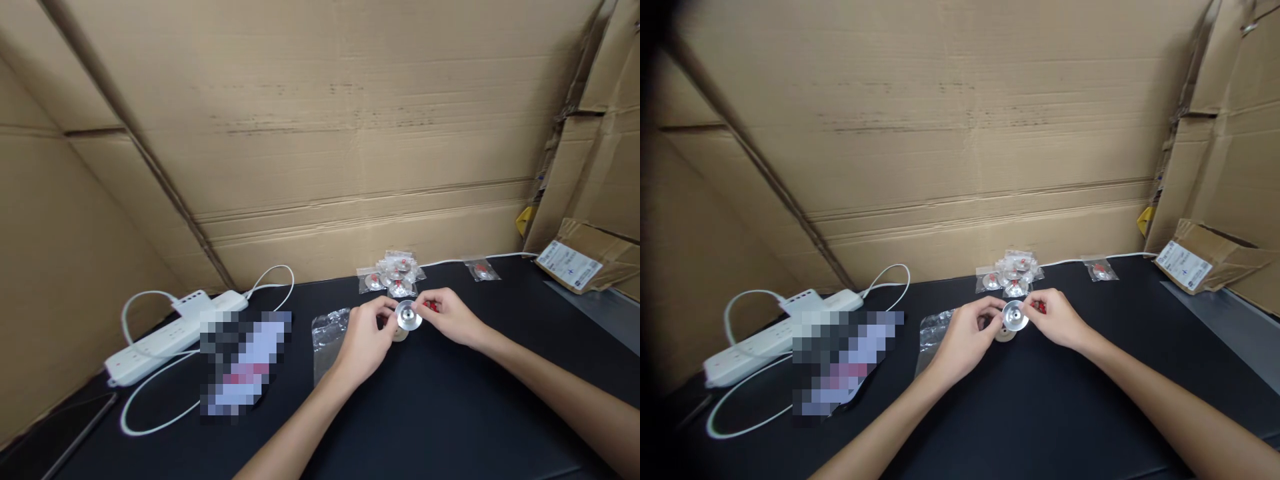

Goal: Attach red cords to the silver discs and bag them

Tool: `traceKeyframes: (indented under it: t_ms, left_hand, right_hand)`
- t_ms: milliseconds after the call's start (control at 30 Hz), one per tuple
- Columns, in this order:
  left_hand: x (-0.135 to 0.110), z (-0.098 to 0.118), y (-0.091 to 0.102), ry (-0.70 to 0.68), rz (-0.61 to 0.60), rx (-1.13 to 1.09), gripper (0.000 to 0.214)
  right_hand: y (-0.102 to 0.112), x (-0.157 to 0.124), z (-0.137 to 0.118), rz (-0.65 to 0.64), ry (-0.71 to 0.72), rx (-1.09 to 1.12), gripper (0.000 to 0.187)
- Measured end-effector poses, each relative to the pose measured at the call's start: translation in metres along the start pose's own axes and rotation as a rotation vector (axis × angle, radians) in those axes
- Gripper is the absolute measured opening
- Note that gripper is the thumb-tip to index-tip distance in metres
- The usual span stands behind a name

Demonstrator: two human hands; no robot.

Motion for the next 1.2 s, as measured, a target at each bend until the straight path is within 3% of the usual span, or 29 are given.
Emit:
traceKeyframes:
  t_ms: [167, 400, 800, 1200]
  left_hand:
    - [0.003, -0.001, 0.008, -0.003, 0.029, 0.1, 0.018]
    - [-0.003, 0.006, -0.002, -0.196, -0.052, 0.538, 0.017]
    - [-0.002, -0.004, -0.008, -0.135, -0.119, 0.636, 0.018]
    - [-0.002, -0.01, -0.004, -0.076, -0.084, 0.644, 0.015]
  right_hand:
    - [0.012, 0.001, 0.0, 0.039, 0.074, -0.365, 0.026]
    - [0.009, -0.002, 0.0, -0.005, 0.129, -0.667, 0.027]
    - [0.016, -0.002, 0.005, -0.007, 0.091, -0.719, 0.021]
    - [0.028, -0.001, -0.004, 0.028, 0.2, -0.888, 0.025]
Point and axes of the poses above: each hand's wrist, its own x-axis towards the middle knuckle, its own y-axis out of the back of the hand, z = x × y, the point moved 9 cm from there along x, towards the middle knuckle, and after that the axes turned 2 degrees about -x, right-handed, at the moved point
